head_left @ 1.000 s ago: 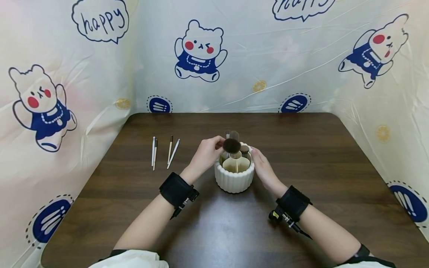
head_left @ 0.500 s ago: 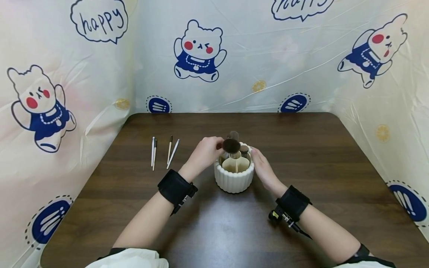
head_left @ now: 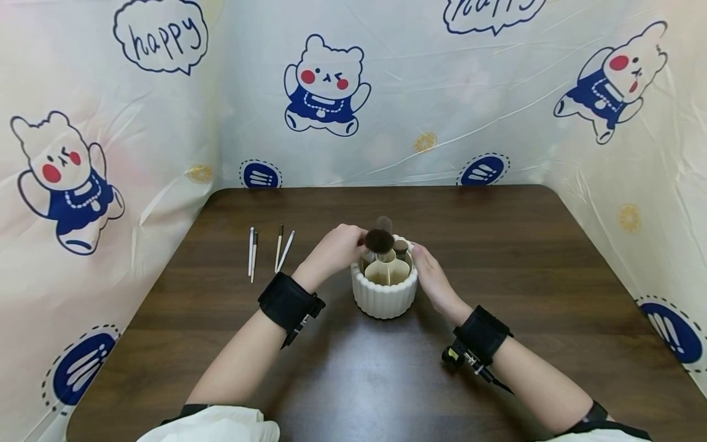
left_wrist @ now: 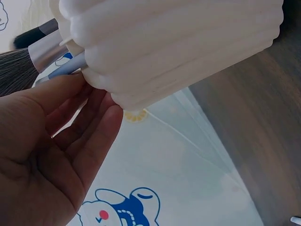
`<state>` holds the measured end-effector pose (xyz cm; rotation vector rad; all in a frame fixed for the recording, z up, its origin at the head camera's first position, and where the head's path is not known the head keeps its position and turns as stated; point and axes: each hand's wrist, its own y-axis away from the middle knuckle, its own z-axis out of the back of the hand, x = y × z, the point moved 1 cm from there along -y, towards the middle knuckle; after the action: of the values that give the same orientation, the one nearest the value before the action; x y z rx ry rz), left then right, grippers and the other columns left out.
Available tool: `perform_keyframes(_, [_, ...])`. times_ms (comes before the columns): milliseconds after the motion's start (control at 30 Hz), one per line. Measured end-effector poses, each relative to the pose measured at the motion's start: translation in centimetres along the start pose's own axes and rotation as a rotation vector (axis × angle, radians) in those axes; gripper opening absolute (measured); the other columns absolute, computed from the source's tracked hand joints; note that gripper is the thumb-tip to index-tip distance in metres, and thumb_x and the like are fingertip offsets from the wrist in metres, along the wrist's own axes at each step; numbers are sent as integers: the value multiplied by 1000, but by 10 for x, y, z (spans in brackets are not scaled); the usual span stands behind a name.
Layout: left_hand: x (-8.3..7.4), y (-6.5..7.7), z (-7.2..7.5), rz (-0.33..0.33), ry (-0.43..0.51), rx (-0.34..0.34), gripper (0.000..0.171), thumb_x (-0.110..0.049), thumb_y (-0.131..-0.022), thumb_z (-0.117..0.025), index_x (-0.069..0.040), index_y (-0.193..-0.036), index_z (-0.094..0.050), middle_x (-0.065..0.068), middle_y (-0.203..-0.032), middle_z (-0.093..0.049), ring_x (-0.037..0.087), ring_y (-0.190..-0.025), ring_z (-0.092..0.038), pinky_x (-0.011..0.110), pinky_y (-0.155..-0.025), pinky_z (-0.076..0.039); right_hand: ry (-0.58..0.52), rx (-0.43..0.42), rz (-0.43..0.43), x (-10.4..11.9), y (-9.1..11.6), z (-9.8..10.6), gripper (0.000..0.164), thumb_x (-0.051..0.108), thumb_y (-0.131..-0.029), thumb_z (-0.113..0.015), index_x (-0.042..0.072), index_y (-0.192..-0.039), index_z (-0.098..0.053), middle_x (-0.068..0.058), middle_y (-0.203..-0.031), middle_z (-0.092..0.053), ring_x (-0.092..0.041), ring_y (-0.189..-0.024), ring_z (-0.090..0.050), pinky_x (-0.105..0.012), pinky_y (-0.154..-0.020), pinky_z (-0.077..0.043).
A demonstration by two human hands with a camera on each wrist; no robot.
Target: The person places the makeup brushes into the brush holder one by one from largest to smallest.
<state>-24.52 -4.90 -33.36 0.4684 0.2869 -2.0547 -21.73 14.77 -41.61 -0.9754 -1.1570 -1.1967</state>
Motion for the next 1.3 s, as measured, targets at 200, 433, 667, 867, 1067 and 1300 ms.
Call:
perform_keyframes(200, [2, 1, -1, 2, 11, -5, 18, -17, -97, -56, -9, -93, -71, 5, -80, -68, 13, -66, -50, 25, -64, -38, -5, 1, 8, 0, 0, 0, 53, 29, -106, -23, -7, -145, -29, -25, -152, -29, -35, -145, -24, -48, -120, -18])
perform_keyframes(433, [7, 9, -10, 75, 166, -201, 21, -19, -97, -56, -8, -108, -69, 9, -102, -70, 20, -90, -63, 34, -80, -52, -10, 15, -10, 2, -1, -1, 54, 31, -106, -25, -5, -146, -29, -24, -153, -29, -35, -145, -23, -49, -119, -18])
perform_keyframes(667, [8, 32, -29, 259, 429, -372, 40, -27, -100, -47, -6, -133, -52, 16, -124, -59, 29, -115, -58, 45, -95, -48, -3, 71, -119, 0, 1, 8, 55, 39, -104, -33, 7, -149, -28, -15, -157, -24, -31, -148, -18, -51, -119, -17])
perform_keyframes(867, [3, 54, -42, 321, 551, -360, 47, -28, -99, -48, -1, -138, -43, 23, -127, -55, 33, -119, -56, 47, -97, -47, -31, 97, -121, 5, -1, 14, 55, 38, -104, -33, 10, -150, -27, -12, -158, -25, -28, -148, -19, -50, -119, -18])
perform_keyframes(1067, [-4, 70, -56, 331, 636, -293, 45, -24, -101, -43, 2, -138, -40, 23, -134, -52, 35, -124, -55, 46, -102, -46, -36, 116, -83, 10, -3, 15, 53, 34, -105, -29, 6, -150, -28, -14, -157, -28, -28, -148, -20, -47, -120, -19])
perform_keyframes(1300, [-9, 70, -60, 315, 628, -319, 45, -21, -100, -43, 3, -138, -42, 22, -132, -52, 33, -123, -55, 45, -101, -46, -21, 88, -104, 14, -4, 12, 48, 25, -105, -32, 2, -147, -33, -18, -154, -33, -29, -145, -26, -45, -118, -24])
